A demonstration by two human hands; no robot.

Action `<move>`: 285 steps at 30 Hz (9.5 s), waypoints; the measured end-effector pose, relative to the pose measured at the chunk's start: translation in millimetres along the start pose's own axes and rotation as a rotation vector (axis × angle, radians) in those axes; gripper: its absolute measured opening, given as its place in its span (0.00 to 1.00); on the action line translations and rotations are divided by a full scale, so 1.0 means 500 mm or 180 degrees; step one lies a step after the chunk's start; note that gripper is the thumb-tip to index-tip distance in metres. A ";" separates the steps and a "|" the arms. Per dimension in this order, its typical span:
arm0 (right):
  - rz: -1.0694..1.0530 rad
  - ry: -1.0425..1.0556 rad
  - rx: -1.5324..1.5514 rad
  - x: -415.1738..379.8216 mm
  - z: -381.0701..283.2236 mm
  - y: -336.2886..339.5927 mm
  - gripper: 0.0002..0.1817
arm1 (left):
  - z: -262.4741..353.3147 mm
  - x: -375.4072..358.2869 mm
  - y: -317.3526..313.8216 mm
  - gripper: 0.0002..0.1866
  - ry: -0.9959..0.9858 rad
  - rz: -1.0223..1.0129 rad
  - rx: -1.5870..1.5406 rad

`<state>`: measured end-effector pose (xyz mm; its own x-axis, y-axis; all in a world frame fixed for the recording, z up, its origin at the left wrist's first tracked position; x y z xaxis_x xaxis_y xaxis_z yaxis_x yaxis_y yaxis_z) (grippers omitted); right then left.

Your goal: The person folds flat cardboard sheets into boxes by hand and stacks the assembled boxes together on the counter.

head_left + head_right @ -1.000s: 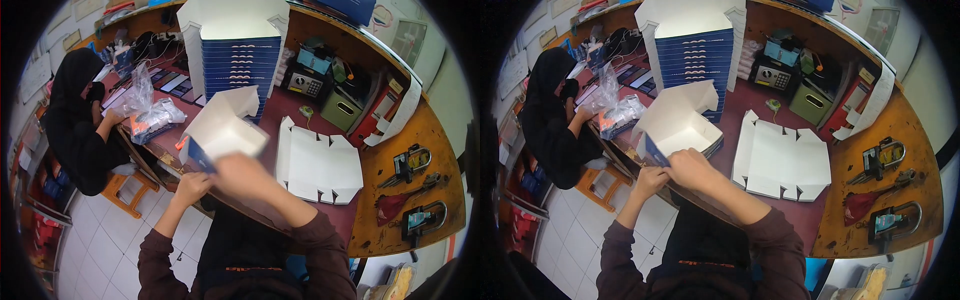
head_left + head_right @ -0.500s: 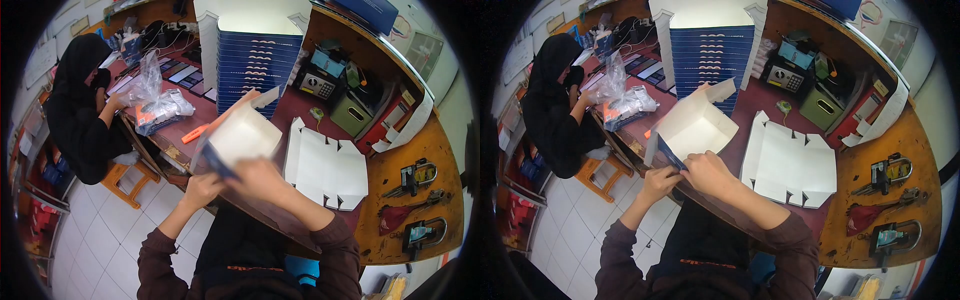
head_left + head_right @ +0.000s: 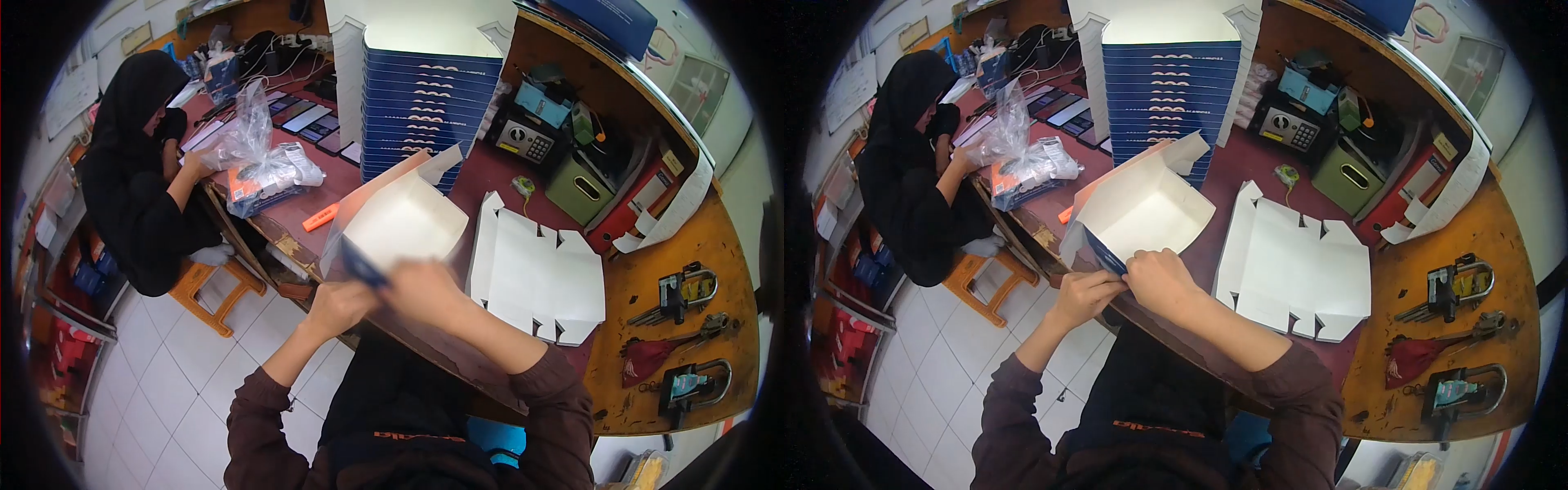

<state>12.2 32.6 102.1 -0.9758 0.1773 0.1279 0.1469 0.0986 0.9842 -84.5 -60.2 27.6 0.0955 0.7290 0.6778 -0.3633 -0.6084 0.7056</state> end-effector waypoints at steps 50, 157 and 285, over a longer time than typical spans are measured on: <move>-0.0171 -0.1334 0.0277 0.077 0.394 -0.089 0.26 | -0.013 0.017 -0.072 0.34 0.0848 0.0595 -0.0294; 0.4930 -0.0803 0.4836 -0.478 0.160 0.135 0.11 | 0.328 0.341 -0.116 0.18 0.0827 0.0174 -0.4357; -0.0865 0.0203 0.0188 0.005 -0.073 0.019 0.14 | 0.072 -0.053 0.050 0.07 0.0496 0.0162 -0.0022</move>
<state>5.0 -1.7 116.0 -0.9886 0.0750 -0.1304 -0.1141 0.1913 0.9749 -62.7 -106.0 34.6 -0.0681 0.7374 0.6720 -0.3703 -0.6441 0.6693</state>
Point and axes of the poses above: each hand's wrist, its own x-axis towards the middle knuckle, its own y-axis out of the back of the hand, z = x × y, the point moved 4 cm from there along x, towards the middle knuckle, and after that the axes turned 4 degrees about -z, right-handed, at the moved point
